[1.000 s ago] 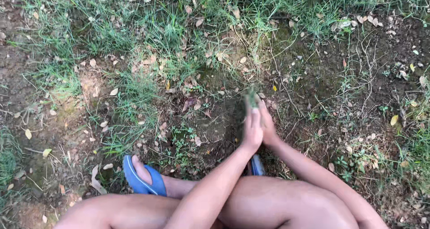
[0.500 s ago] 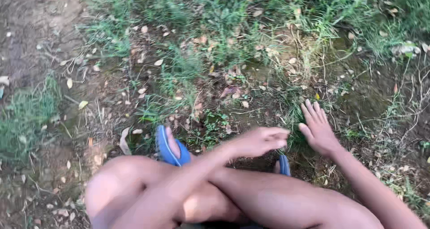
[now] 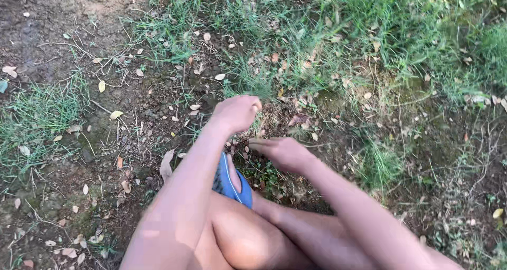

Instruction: The person pulls patches of grass and weeds from the soil by hand while sitting on the ground.

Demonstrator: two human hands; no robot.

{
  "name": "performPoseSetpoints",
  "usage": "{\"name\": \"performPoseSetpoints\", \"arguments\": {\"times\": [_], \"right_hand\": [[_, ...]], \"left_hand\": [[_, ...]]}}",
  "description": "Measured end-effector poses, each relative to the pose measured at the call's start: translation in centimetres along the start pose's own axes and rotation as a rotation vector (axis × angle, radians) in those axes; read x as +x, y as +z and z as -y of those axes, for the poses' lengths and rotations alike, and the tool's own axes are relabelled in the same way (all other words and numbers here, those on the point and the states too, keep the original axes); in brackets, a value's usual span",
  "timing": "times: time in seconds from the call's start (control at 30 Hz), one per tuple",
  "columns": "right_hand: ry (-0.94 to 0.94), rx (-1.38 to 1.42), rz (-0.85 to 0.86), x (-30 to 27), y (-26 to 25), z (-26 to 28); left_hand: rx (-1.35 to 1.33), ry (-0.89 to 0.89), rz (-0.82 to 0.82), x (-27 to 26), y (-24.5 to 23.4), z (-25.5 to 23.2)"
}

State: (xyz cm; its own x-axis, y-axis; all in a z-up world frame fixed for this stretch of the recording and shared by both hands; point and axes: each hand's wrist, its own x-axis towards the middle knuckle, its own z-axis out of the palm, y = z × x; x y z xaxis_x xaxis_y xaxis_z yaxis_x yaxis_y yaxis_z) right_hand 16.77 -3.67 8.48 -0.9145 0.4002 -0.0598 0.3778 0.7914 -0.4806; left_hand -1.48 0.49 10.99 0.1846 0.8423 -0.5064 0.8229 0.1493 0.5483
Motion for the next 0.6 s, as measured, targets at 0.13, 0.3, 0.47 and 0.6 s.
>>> {"name": "performPoseSetpoints", "arguments": {"times": [0.13,0.3,0.47,0.6], "right_hand": [[-0.088,-0.162,-0.266,4.1,6.1,-4.4],[0.070,-0.562,-0.302,2.4,4.9,-9.1],[0.253,-0.618,-0.272,-1.8,8.2,-14.4],[0.576,-0.386,-0.556,-4.2,9.8,-15.8]], "left_hand": [[-0.068,0.023,0.014,0.4,-0.8,2.2],[-0.177,0.025,0.089,-0.7,-2.2,3.7],[-0.127,0.175,0.013,2.5,0.0,5.1],[-0.119,0.295,0.119,3.6,2.3,3.4]]}}
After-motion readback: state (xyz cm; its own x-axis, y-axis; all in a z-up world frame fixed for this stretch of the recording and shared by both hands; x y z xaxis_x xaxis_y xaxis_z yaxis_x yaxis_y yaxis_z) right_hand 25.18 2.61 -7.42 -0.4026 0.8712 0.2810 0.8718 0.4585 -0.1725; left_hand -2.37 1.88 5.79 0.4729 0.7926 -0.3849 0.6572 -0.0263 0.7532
